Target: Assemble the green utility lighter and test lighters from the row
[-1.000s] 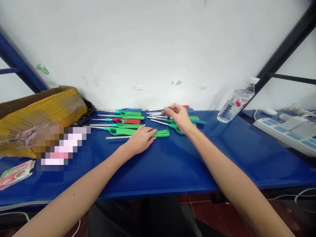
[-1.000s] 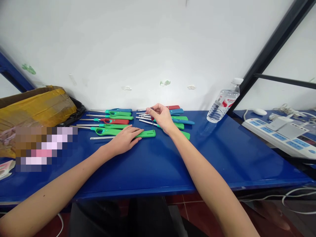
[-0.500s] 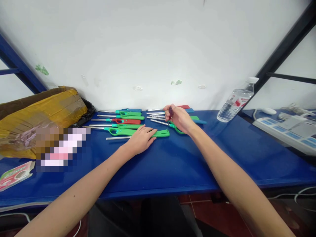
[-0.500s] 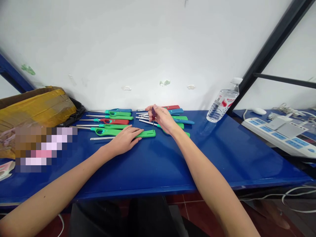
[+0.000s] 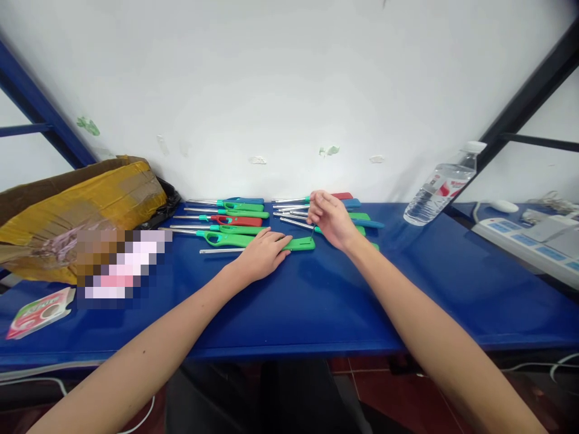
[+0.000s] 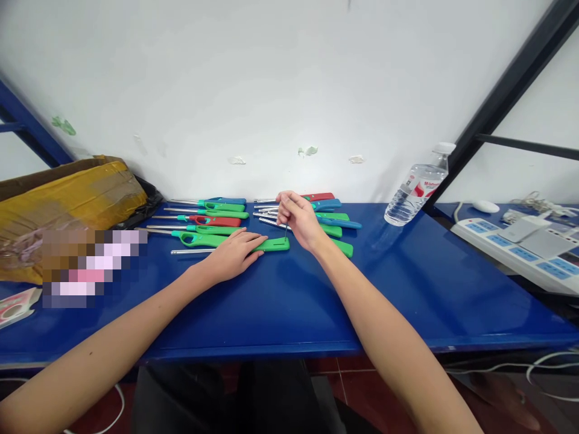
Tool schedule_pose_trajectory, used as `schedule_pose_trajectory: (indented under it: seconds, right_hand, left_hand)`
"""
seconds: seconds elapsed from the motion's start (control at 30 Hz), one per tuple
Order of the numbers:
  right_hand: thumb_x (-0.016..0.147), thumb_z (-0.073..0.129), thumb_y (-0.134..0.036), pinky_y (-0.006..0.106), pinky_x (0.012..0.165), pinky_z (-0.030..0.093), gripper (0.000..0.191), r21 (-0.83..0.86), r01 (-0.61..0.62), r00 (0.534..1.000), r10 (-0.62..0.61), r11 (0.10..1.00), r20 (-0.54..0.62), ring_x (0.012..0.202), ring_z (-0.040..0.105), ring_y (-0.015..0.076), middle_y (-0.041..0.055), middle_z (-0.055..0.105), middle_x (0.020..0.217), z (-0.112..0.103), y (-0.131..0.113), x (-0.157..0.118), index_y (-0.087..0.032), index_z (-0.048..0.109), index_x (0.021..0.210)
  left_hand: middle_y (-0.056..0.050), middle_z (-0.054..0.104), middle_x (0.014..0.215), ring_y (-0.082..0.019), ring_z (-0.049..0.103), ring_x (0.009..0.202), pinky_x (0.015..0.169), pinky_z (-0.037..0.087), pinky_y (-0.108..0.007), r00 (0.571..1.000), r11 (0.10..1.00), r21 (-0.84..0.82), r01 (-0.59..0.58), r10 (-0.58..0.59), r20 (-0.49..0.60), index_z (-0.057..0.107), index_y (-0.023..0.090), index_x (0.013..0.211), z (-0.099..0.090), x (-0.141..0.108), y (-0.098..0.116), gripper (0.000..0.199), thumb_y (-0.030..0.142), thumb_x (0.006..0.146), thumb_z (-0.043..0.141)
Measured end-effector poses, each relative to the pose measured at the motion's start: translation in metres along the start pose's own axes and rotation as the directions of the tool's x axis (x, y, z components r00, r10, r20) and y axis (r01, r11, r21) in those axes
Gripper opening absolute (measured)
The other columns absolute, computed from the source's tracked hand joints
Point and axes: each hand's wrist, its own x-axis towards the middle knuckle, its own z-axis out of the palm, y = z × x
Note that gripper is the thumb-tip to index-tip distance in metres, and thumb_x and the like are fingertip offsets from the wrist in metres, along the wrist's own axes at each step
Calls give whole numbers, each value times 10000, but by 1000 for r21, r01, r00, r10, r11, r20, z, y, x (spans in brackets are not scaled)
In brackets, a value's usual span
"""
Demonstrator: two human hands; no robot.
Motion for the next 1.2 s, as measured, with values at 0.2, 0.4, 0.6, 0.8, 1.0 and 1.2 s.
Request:
schedule_pose_trajectory:
  seconds: [0.2,0.4,0.6,0.8,1.0,1.2]
  right_hand:
    - [788,705,-560,247,567,432,349,116,-81,994,71,990,81,516,355,89,-62,348,602,-14,-1,6,-215,668,817]
    - [730,754,-587,277,653,480,396,-155,26,1000,-27,988,-5,686,558,134,-6,599,729,-15,4,6,-208,677,819]
    - [606,869,-501,293,743,508,447,-91,65,986,-78,994,-146,816,651,163,-18,639,755,-10,6,8,-217,550,738]
    - [652,832,-507,255,587,431,425,42,-46,999,46,998,-2,522,395,90,-89,390,592,-7,-1,4,-247,517,767]
    - [800,650,-555,281,562,413,319,85,-118,991,112,989,71,500,320,109,-61,322,579,-7,-6,3,-236,629,789]
    - [698,785,-538,278,653,461,359,-29,-39,998,40,999,52,665,529,128,-19,568,707,-8,3,6,-218,672,818]
  left_hand:
    - [-129,639,1252,-245,577,1194,1150,312,-470,1000,1000,2,4,-4,7,544,138,1337,1,0,0,381,287,1010,419]
    - [-139,636,1263,-250,575,1204,1149,318,-485,1000,1000,5,7,-7,8,544,131,1344,1,1,-1,389,286,1011,415]
    - [-139,634,1266,-253,572,1212,1152,314,-486,1000,1000,-8,4,-4,3,545,137,1343,1,0,-1,386,284,1010,416]
    - [-130,641,1248,-249,582,1185,1137,330,-496,1000,1000,2,-15,15,-12,550,159,1333,2,0,-2,380,291,1012,394]
    - [-136,634,1261,-252,577,1187,1149,311,-487,1000,1000,14,-6,6,12,542,133,1343,2,1,-2,392,290,1012,404]
    - [-146,627,1273,-255,571,1201,1143,320,-501,1000,1000,13,-12,12,6,534,137,1357,2,0,-2,409,291,1016,370]
